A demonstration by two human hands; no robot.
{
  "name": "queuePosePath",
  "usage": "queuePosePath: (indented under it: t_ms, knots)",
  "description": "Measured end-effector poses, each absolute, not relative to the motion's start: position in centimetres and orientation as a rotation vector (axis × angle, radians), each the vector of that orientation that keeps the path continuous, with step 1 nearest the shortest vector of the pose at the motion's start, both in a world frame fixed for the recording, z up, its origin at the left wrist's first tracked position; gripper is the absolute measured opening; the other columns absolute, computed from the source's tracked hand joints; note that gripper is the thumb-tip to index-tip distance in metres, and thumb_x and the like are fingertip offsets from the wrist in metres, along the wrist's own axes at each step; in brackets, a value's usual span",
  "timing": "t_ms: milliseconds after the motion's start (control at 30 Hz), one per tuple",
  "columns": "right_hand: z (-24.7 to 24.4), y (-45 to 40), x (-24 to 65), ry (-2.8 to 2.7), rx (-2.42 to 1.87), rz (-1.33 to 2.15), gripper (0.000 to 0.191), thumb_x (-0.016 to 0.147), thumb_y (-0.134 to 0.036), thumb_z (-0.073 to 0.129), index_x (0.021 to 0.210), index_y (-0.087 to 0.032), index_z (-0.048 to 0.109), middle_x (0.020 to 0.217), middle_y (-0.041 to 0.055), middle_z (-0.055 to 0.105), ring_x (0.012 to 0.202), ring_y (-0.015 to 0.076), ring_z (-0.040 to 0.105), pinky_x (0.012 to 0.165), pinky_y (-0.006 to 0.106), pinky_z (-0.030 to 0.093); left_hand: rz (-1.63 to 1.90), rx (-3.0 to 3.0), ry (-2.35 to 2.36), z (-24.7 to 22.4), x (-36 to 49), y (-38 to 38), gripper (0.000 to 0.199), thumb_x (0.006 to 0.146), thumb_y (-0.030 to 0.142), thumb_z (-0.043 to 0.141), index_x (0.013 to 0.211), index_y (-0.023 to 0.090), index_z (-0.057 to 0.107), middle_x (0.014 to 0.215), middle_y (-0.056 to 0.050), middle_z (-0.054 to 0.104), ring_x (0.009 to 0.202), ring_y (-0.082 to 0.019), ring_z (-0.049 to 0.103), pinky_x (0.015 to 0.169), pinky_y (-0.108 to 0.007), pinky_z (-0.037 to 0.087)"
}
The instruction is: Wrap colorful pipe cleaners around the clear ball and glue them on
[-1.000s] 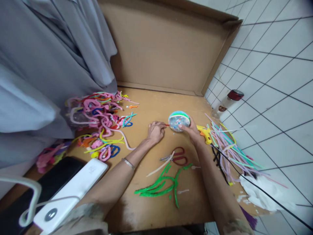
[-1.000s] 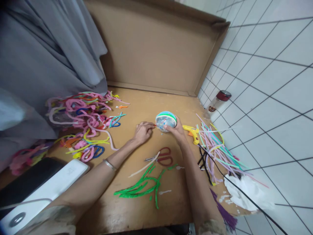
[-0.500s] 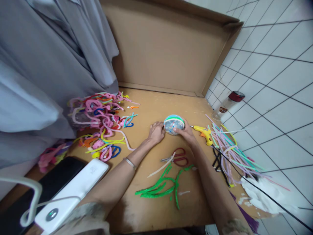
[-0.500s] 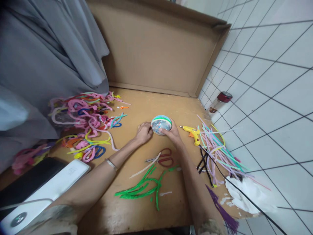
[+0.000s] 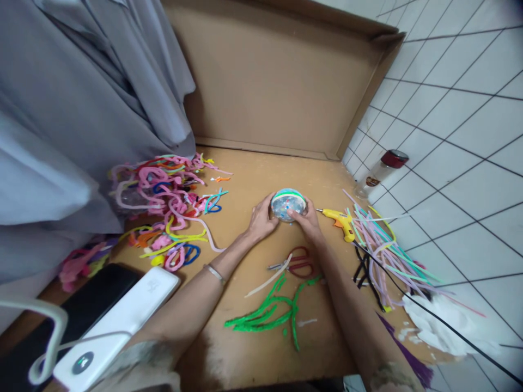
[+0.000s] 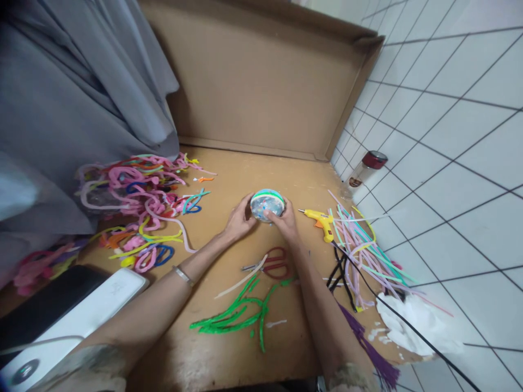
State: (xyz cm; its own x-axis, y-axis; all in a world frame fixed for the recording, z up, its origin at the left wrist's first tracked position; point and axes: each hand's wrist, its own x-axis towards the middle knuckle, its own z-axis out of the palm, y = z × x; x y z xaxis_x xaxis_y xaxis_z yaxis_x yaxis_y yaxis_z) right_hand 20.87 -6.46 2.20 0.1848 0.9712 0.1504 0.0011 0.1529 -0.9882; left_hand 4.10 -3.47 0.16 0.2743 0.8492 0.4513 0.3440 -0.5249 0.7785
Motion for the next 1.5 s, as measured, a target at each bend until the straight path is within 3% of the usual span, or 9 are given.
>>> queuePosePath:
  t_ms: [333, 700, 1100, 1500]
  knots:
    - [1.4, -6.6, 20.5, -1.146, -1.151, 0.954, 0.099, 0.058, -0.056, 0.084, 0.139, -0.022, 0.038, 0.142, 0.014, 0.052, 0.126, 0.0283, 0.056, 0.112, 0.047, 0.043, 1.183, 1.963, 1.065, 0.6, 4.4, -3.9, 0.09, 0.065, 0.02, 0.062, 0.15, 0.014, 0.032, 0.151, -0.018, 0.045, 0.14, -0.034, 0.044, 0.117, -0.052, 0.036]
    - [1.8, -6.6, 20.7, -1.152, -1.143, 0.935, 0.107, 0.057, -0.058, 0.084, 0.145, -0.022, 0.034, 0.152, 0.015, 0.043, 0.136, 0.0298, 0.047, 0.117, 0.046, 0.035, 1.2, 1.976, 1.049, 0.5, 4.4, -3.8, 0.088, 0.066, 0.022, 0.062, 0.149, 0.013, 0.032, 0.151, -0.02, 0.044, 0.139, -0.034, 0.044, 0.117, -0.052, 0.036]
    - [1.1, -6.3, 21.1, -1.211, -1.103, 0.816, 0.09, 0.06, -0.05, 0.085, 0.136, -0.02, 0.046, 0.142, 0.014, 0.053, 0.128, 0.0296, 0.054, 0.113, 0.048, 0.04, 1.291, 1.969, 0.906, -0.1, 4.7, -3.5, 0.085, 0.065, 0.016, 0.063, 0.145, 0.016, 0.035, 0.146, -0.017, 0.048, 0.137, -0.032, 0.047, 0.115, -0.052, 0.039]
    - [1.2, -6.5, 21.1, -1.226, -1.134, 0.824, 0.095, 0.06, -0.057, 0.084, 0.138, -0.019, 0.044, 0.143, 0.0168, 0.052, 0.129, 0.0296, 0.054, 0.112, 0.047, 0.042, 1.288, 1.989, 0.91, 0.1, 4.7, -3.7, 0.088, 0.068, 0.024, 0.07, 0.148, 0.016, 0.032, 0.148, -0.018, 0.045, 0.137, -0.033, 0.046, 0.114, -0.052, 0.041]
